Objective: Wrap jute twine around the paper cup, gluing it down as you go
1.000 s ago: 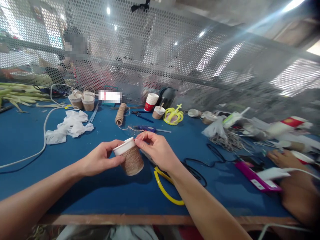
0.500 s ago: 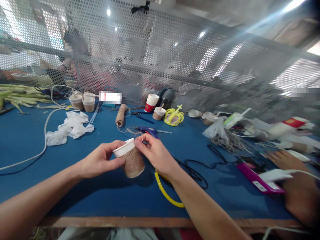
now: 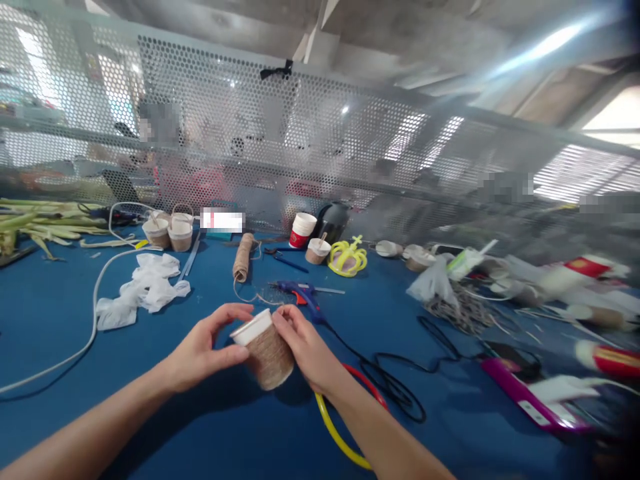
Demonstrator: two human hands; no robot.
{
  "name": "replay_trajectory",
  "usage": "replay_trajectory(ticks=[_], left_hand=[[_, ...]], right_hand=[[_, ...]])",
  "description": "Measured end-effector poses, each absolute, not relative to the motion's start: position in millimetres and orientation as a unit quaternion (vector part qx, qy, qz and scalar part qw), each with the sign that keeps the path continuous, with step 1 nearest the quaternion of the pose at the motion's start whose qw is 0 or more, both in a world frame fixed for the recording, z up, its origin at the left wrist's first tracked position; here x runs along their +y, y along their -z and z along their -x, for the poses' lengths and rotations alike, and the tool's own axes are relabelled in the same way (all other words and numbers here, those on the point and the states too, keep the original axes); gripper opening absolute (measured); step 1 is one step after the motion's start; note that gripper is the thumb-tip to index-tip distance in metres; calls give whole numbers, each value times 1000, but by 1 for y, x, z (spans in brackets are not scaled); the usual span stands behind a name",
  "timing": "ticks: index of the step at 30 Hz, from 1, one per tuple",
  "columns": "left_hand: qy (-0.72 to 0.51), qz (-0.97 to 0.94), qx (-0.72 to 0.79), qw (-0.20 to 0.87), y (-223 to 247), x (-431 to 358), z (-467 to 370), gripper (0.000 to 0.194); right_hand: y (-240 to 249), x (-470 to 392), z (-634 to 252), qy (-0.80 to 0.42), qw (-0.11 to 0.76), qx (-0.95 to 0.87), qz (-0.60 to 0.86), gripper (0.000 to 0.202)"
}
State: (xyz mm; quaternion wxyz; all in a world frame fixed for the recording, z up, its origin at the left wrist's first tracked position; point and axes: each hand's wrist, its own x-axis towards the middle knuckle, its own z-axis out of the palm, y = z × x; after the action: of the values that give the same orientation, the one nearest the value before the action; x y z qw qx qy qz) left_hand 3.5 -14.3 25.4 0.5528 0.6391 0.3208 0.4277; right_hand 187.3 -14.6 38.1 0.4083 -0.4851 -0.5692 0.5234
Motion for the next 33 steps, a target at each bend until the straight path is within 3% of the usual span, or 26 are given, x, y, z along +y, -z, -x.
replay_trajectory(ticks=[4, 8, 11, 14, 16, 21, 28, 33], left_hand=[[-532, -459, 406, 585, -24, -5, -2, 22], [-569, -342, 355, 658, -24, -2, -3, 40], [-561, -335, 340, 676, -28, -4, -4, 52], [-566, -329, 381, 653, -33, -6, -4, 44], [-549, -326, 414, 649, -35, -5, -4, 29], [-530, -327, 443, 644, -32, -4, -1, 37], [-506, -462, 517, 513, -36, -5, 3, 45], [-555, -569, 503, 339, -31, -5, 4, 16]], right_hand=[[-38, -12, -192, -516, 395, -580, 491, 29], [-37, -11, -195, -510, 374, -600, 490, 30], [-37, -10, -197, -515, 365, -599, 493, 30], [-37, -8, -199, -510, 367, -599, 497, 31], [-37, -8, -200, -510, 368, -597, 499, 30], [-38, -9, -200, -506, 372, -597, 500, 30], [-36, -12, -198, -510, 373, -605, 484, 29], [-35, -11, -196, -484, 386, -618, 485, 28]])
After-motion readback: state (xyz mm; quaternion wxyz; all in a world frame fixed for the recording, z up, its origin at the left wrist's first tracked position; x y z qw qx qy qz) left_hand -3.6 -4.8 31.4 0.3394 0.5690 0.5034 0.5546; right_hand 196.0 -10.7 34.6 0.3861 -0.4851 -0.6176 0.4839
